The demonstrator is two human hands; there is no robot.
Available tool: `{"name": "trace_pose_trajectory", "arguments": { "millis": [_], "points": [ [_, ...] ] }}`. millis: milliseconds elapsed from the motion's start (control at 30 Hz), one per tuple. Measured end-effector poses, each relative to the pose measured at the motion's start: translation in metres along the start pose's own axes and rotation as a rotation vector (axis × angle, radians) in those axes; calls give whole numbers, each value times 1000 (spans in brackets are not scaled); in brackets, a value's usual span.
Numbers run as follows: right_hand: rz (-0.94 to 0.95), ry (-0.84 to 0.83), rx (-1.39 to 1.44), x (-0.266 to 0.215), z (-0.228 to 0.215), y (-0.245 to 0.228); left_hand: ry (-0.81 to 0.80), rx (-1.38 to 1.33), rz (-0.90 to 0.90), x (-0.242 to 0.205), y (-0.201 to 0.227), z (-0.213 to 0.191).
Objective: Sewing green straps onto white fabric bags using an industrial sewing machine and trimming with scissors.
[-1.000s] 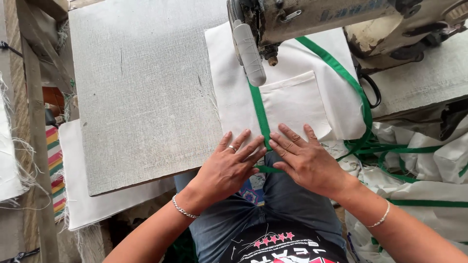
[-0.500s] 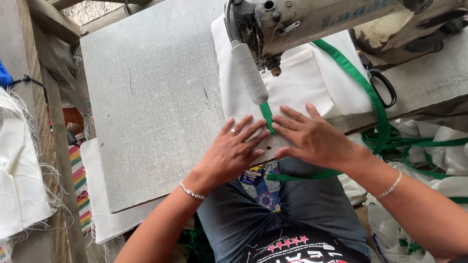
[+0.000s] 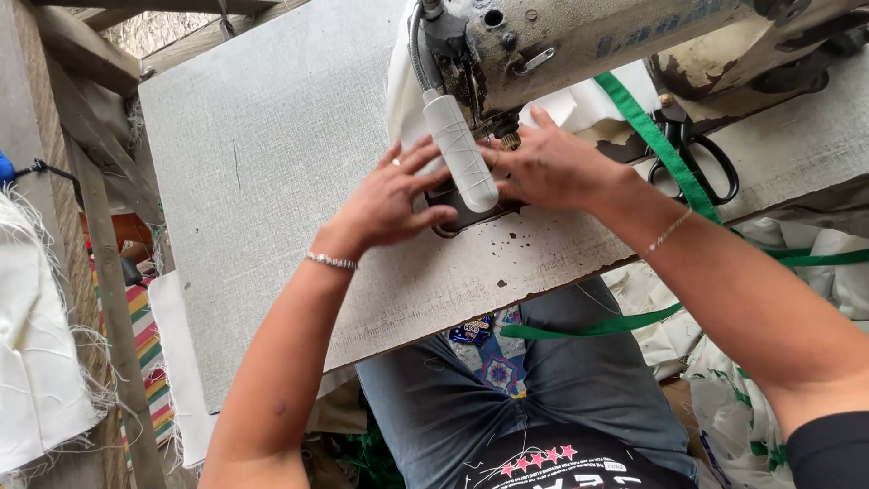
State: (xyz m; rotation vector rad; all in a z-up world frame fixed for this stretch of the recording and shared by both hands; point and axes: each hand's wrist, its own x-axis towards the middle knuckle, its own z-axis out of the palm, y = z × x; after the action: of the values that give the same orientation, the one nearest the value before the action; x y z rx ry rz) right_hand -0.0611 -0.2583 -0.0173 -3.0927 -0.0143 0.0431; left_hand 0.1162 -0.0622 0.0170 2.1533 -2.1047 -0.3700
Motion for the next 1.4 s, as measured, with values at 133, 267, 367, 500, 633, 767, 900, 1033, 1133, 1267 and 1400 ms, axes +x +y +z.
{"name": "trace_pose_trajectory", "arguments": {
  "millis": [133,267,367,500,633,767,900,1033,1133,1267,1400],
  "points": [
    [51,-151,101,20,-10,15,18,-76,58,21,-30,-4],
    [66,-190,-4,1,-3,-8,421,36,123,63,-65,19],
    [-33,397,-220,-48,15,-27,499,107,164,111,-95,40],
    [492,665,-163,-165,26,-44,495,322,209,127,-110,59],
    [988,262,76,-233,57,-21,416,408,147,127,-120,68],
    [955,252,154,-222,46,-9,348,282,2,93,-80,42],
    [843,490,376,-143,-58,-36,98,276,-406,63,-76,75],
    [398,440,73,-111,-77,-88,-264,-60,-641,-21,56,31],
    [92,664,191,-110,-52,-109,-73,-20,-261,-56,78,48],
    [-5,773,321,-99,-79,-136,137,58,-88,-77,116,41],
    [-35,694,510,-73,-35,-134,340,92,-120,-82,95,48]
  ]
}}
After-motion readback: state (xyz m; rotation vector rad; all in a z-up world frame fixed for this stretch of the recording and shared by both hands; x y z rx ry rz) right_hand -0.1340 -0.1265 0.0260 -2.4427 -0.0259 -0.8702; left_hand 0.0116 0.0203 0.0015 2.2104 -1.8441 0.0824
